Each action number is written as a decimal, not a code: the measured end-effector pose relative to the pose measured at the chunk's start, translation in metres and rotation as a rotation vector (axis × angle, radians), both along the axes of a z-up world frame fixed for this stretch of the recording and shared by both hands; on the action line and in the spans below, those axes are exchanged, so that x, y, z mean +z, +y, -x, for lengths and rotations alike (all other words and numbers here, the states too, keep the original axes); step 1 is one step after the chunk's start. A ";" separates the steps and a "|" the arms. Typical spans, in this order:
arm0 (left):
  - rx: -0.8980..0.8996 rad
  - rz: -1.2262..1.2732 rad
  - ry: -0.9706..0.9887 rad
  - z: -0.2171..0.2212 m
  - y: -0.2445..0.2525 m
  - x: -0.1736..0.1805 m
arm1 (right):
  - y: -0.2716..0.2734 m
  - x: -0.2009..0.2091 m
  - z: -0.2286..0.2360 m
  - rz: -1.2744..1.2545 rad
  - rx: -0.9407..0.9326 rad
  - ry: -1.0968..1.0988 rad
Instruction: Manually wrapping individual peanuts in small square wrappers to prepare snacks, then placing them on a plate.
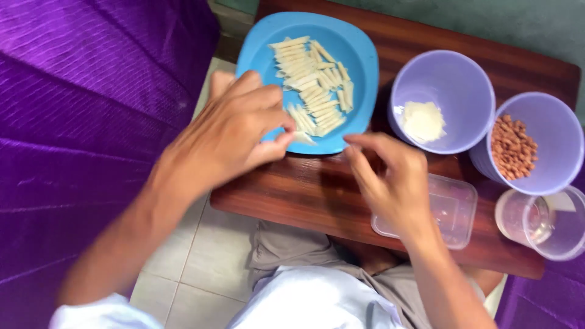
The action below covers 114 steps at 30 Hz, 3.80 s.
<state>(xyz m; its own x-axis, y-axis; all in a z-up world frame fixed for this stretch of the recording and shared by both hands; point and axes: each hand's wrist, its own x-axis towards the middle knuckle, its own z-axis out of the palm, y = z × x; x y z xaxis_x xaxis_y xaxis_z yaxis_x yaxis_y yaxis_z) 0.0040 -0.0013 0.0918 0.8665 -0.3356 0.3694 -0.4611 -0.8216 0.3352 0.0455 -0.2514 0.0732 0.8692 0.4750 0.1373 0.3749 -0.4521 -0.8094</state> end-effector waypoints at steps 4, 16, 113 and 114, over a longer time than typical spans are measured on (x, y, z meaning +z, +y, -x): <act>0.127 0.096 -0.119 0.011 -0.066 -0.003 | -0.054 -0.020 0.042 -0.202 -0.210 0.363; 0.022 0.057 -0.231 -0.020 -0.238 -0.042 | -0.188 -0.046 0.074 -0.222 -0.489 0.065; -0.004 0.218 0.176 0.000 -0.237 -0.116 | -0.188 -0.089 0.016 0.347 -0.027 -0.526; -0.002 0.220 0.176 0.000 -0.237 -0.115 | -0.187 -0.089 0.016 0.353 -0.024 -0.531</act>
